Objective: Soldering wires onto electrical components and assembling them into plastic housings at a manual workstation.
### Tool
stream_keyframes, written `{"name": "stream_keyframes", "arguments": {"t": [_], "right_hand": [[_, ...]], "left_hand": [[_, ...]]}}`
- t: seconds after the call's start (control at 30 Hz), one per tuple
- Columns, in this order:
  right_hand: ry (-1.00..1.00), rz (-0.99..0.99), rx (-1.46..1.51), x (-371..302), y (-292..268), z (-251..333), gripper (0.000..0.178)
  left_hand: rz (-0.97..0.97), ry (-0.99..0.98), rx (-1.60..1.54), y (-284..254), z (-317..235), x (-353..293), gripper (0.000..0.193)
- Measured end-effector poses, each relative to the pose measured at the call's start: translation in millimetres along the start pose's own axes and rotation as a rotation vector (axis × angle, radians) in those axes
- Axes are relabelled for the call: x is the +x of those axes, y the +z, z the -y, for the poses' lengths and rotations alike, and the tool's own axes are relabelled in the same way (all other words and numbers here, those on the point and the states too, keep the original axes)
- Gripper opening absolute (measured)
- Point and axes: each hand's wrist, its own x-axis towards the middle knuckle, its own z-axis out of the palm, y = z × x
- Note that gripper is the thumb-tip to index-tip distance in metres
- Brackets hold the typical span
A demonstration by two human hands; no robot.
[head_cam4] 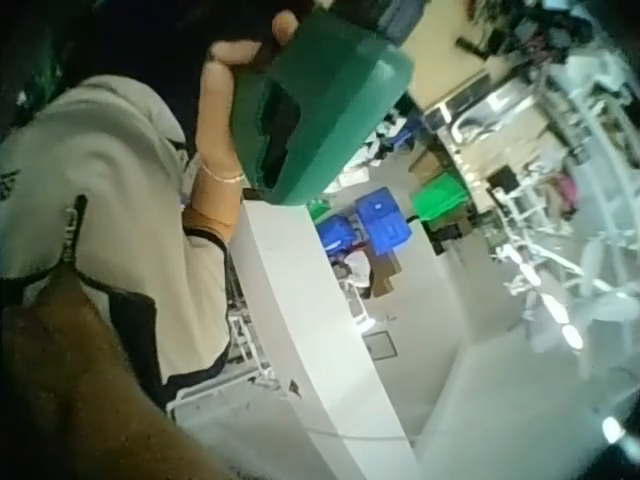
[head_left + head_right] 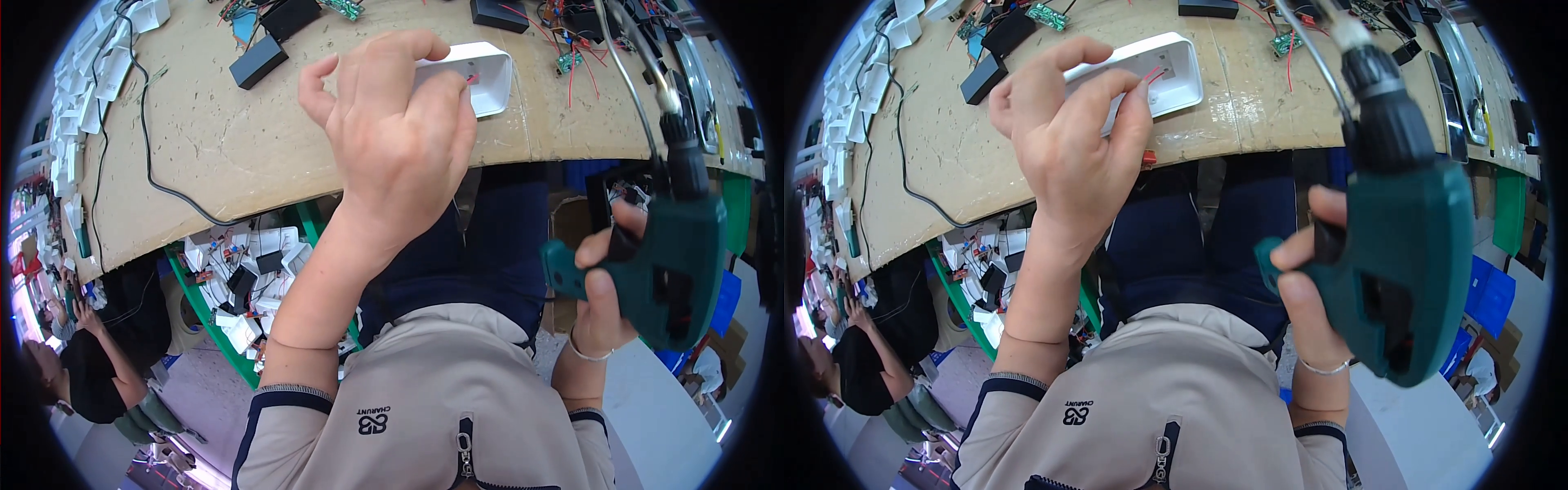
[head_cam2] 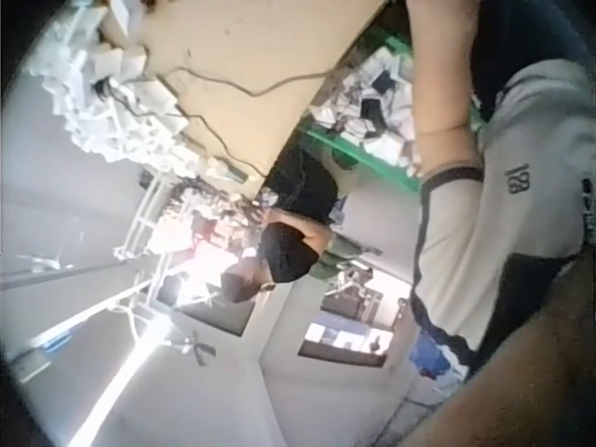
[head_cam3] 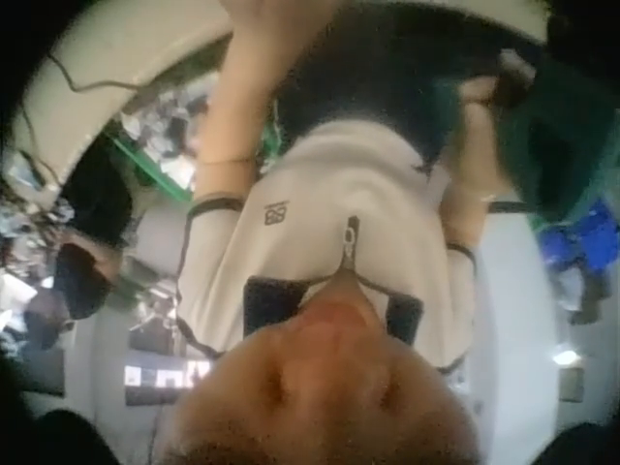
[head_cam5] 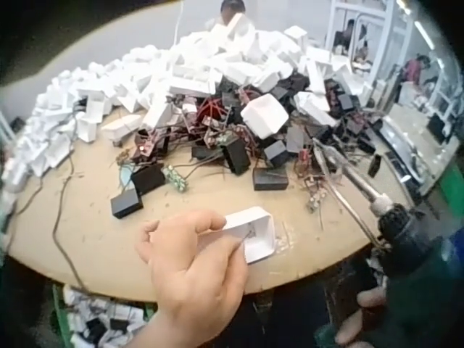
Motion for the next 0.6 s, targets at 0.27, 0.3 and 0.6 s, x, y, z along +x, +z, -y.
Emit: {"name": "stream_keyframes", "arguments": {"t": [0.27, 0.3, 0.6], "right_hand": [[0.113, 0.03, 0.01, -33.7, -25.3, -3.6, 0.055], [0.132, 0.068, -0.012, -32.9, -25.0, -2.8, 0.055], [0.183, 0.182, -0.131, -27.2, -25.0, -11.8, 0.043]], "left_hand": [[-0.007, 0.018, 0.036, 14.5, 3.1, 1.5, 0.006], [-0.009, 0.019, 0.041, 15.4, 3.0, 1.6, 0.005], [-0.01, 0.035, 0.0, 20.1, 7.0, 2.0, 0.007]]}}
